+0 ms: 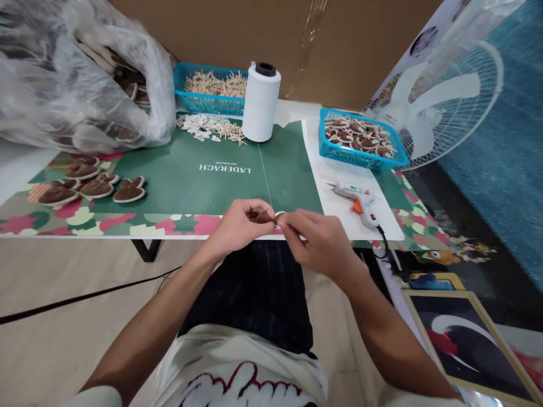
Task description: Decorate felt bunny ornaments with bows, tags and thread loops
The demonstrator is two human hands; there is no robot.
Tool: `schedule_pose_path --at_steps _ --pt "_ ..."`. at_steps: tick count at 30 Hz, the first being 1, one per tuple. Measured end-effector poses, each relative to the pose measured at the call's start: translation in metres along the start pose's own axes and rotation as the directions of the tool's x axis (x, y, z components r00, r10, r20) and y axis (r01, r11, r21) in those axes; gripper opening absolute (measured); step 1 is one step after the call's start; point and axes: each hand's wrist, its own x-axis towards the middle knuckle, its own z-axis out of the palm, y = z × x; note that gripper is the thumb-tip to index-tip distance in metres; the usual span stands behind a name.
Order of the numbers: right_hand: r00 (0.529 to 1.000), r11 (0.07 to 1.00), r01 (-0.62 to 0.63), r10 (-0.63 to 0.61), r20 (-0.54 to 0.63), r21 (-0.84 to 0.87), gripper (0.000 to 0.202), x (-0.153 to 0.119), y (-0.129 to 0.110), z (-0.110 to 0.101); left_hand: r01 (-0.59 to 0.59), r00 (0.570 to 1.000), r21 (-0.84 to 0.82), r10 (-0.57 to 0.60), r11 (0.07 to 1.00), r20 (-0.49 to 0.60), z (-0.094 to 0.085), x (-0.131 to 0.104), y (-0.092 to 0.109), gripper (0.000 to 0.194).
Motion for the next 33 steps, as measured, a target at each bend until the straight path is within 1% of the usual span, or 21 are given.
schedule_pose_path --at_steps 2,4,5,7,8,10,11,13,14,15,17,18,20,21,23,26,28,30,31,33 --pt "0.998 0.999 0.052 -0.051 0.043 -0.009 0.024 0.022 0.018 -0.004 -0.014 0.999 0.008 0.013 1.000 0.047 -0.002 0.002 0.005 0.013" --pt "0.993 0.996 0.086 -0.089 0.084 0.034 0.023 0.043 0.039 -0.003 -0.011 0.997 -0.022 0.013 1.000 0.076 -0.004 0.002 0.010 0.014" --pt "0.991 0.994 0.085 -0.091 0.096 0.072 0.023 0.051 0.048 0.000 -0.007 0.997 -0.048 0.011 0.999 0.078 -0.006 0.003 0.012 0.015" --pt "0.993 0.988 0.039 -0.055 0.108 0.148 0.021 0.056 0.061 0.010 -0.019 0.999 -0.098 0.023 0.995 0.041 -0.009 0.003 0.015 0.016" --pt "0.993 0.986 0.006 -0.026 0.115 0.167 0.020 0.053 0.064 0.016 -0.039 0.999 -0.108 0.040 0.993 0.005 -0.010 0.004 0.016 0.016" --pt "0.993 0.990 -0.031 0.015 0.119 0.140 0.020 0.038 0.060 0.028 -0.091 0.992 -0.098 0.081 0.991 -0.095 -0.012 0.006 0.014 0.016" --pt "0.993 0.995 -0.023 0.012 0.117 0.097 0.020 0.027 0.054 0.033 -0.115 0.984 -0.085 0.101 0.990 -0.149 -0.012 0.007 0.011 0.016" --pt "0.993 0.998 0.064 -0.062 0.101 -0.021 0.020 0.007 0.037 0.036 -0.140 0.964 -0.060 0.122 0.988 -0.235 -0.011 0.011 0.005 0.017" --pt "0.989 0.989 0.123 -0.116 0.087 -0.078 0.020 0.000 0.028 0.035 -0.134 0.963 -0.053 0.118 0.990 -0.243 -0.010 0.012 0.002 0.017" --pt "0.984 0.977 0.171 -0.163 0.073 -0.128 0.021 -0.004 0.022 0.033 -0.119 0.968 -0.046 0.106 0.992 -0.229 -0.009 0.014 -0.001 0.016" --pt "0.977 0.956 0.213 -0.208 0.045 -0.199 0.021 0.000 0.016 0.026 -0.070 0.986 -0.030 0.064 0.997 -0.155 -0.008 0.016 -0.004 0.016" --pt "0.978 0.953 0.209 -0.206 0.037 -0.218 0.021 0.007 0.019 0.022 -0.046 0.993 -0.022 0.043 0.999 -0.114 -0.009 0.016 -0.005 0.015" --pt "0.985 0.963 0.170 -0.161 0.059 -0.210 0.022 0.025 0.032 0.019 -0.021 0.998 -0.016 0.020 1.000 -0.054 -0.013 0.017 -0.005 0.015" --pt "0.988 0.974 0.144 -0.130 0.086 -0.176 0.022 0.034 0.040 0.019 -0.019 0.999 -0.020 0.018 1.000 -0.030 -0.015 0.017 -0.004 0.015" --pt "0.985 0.995 0.083 -0.074 0.153 -0.051 0.022 0.049 0.057 0.022 -0.027 1.000 -0.029 0.028 0.999 0.009 -0.021 0.017 -0.001 0.015" --pt "0.966 0.979 -0.035 -0.018 0.257 0.200 0.021 0.056 0.070 0.027 -0.051 0.997 -0.054 0.054 0.997 0.054 -0.029 0.018 0.001 0.014" --pt "0.950 0.928 -0.121 0.005 0.313 0.353 0.020 0.050 0.071 0.031 -0.071 0.994 -0.083 0.077 0.994 0.071 -0.031 0.020 0.000 0.013" --pt "0.943 0.876 -0.187 0.034 0.330 0.445 0.021 0.039 0.066 0.034 -0.097 0.993 -0.112 0.103 0.989 0.055 -0.029 0.022 -0.002 0.012" --pt "0.946 0.863 -0.209 0.059 0.319 0.460 0.022 0.032 0.062 0.036 -0.107 0.993 -0.122 0.113 0.987 0.036 -0.026 0.023 -0.003 0.013" --pt "0.956 0.864 -0.244 0.137 0.261 0.441 0.025 0.017 0.051 0.041 -0.124 0.992 -0.135 0.124 0.983 -0.011 -0.020 0.025 -0.005 0.014"
